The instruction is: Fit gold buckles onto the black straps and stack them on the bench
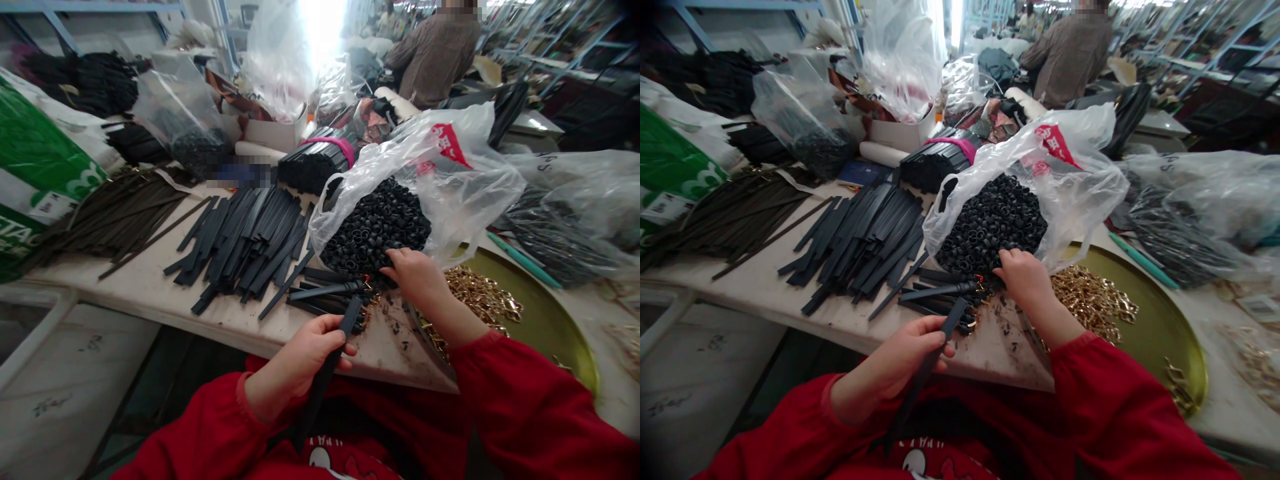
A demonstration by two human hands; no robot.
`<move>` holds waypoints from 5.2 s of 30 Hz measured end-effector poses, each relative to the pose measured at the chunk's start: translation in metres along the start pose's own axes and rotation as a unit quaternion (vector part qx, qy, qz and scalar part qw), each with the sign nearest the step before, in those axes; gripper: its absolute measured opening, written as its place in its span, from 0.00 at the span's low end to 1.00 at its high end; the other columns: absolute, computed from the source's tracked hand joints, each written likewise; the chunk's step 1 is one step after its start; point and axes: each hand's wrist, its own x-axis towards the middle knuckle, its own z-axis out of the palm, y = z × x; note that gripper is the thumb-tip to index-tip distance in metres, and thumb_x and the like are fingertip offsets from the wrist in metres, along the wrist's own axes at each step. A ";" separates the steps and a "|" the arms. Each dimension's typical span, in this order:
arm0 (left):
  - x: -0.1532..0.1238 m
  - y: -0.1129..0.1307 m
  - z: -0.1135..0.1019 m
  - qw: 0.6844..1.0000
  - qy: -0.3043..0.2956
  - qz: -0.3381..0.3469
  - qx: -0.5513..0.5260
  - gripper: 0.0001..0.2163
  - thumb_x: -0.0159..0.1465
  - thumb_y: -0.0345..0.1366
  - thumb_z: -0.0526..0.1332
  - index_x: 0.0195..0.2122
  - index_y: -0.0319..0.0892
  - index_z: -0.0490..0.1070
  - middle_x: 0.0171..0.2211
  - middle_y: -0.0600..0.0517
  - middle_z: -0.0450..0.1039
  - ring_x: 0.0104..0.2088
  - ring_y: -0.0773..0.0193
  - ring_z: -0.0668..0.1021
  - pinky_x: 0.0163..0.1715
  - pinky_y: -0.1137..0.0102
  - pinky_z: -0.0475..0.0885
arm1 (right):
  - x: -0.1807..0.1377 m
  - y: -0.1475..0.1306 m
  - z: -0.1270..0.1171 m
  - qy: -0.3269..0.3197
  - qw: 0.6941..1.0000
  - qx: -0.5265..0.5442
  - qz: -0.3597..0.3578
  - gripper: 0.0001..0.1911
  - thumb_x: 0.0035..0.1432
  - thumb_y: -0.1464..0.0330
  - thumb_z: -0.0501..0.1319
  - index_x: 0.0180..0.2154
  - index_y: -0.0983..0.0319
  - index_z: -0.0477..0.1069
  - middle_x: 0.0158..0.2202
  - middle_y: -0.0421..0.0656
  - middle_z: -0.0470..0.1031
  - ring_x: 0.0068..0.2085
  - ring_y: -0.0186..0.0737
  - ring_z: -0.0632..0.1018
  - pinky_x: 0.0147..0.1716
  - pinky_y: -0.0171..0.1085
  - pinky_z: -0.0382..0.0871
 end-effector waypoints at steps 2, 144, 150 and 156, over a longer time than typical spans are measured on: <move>0.002 -0.001 -0.002 1.000 -0.002 -0.001 0.001 0.11 0.56 0.25 0.54 0.39 0.37 0.69 0.24 0.55 0.69 0.20 0.74 0.70 0.21 0.79 0.67 | -0.002 0.004 0.002 -0.004 1.000 -0.002 0.004 0.11 0.56 0.65 0.58 0.40 0.64 0.68 0.33 0.50 0.72 0.35 0.48 0.72 0.32 0.38 0.60; -0.007 -0.039 0.015 0.966 -0.055 0.138 0.213 0.09 0.57 0.41 0.54 0.27 0.40 0.61 0.18 0.58 0.65 0.15 0.76 0.62 0.15 0.79 0.56 | -0.129 -0.109 -0.039 0.085 0.701 0.658 0.260 0.16 0.57 0.55 0.54 0.26 0.60 0.65 0.20 0.38 0.67 0.23 0.34 0.68 0.25 0.34 0.61; -0.010 -0.034 0.018 0.967 -0.057 0.128 0.215 0.08 0.57 0.40 0.54 0.28 0.40 0.62 0.19 0.58 0.65 0.14 0.76 0.62 0.14 0.79 0.55 | -0.127 -0.104 -0.040 0.082 0.689 0.671 0.260 0.15 0.58 0.56 0.52 0.26 0.59 0.63 0.19 0.37 0.67 0.21 0.34 0.68 0.23 0.34 0.62; -0.007 -0.041 0.014 0.945 -0.025 0.164 0.281 0.11 0.59 0.42 0.53 0.26 0.40 0.62 0.17 0.59 0.63 0.16 0.74 0.63 0.16 0.77 0.57 | -0.138 -0.100 -0.037 0.154 0.799 0.561 0.156 0.05 0.55 0.64 0.56 0.29 0.58 0.67 0.27 0.40 0.71 0.30 0.38 0.71 0.31 0.36 0.63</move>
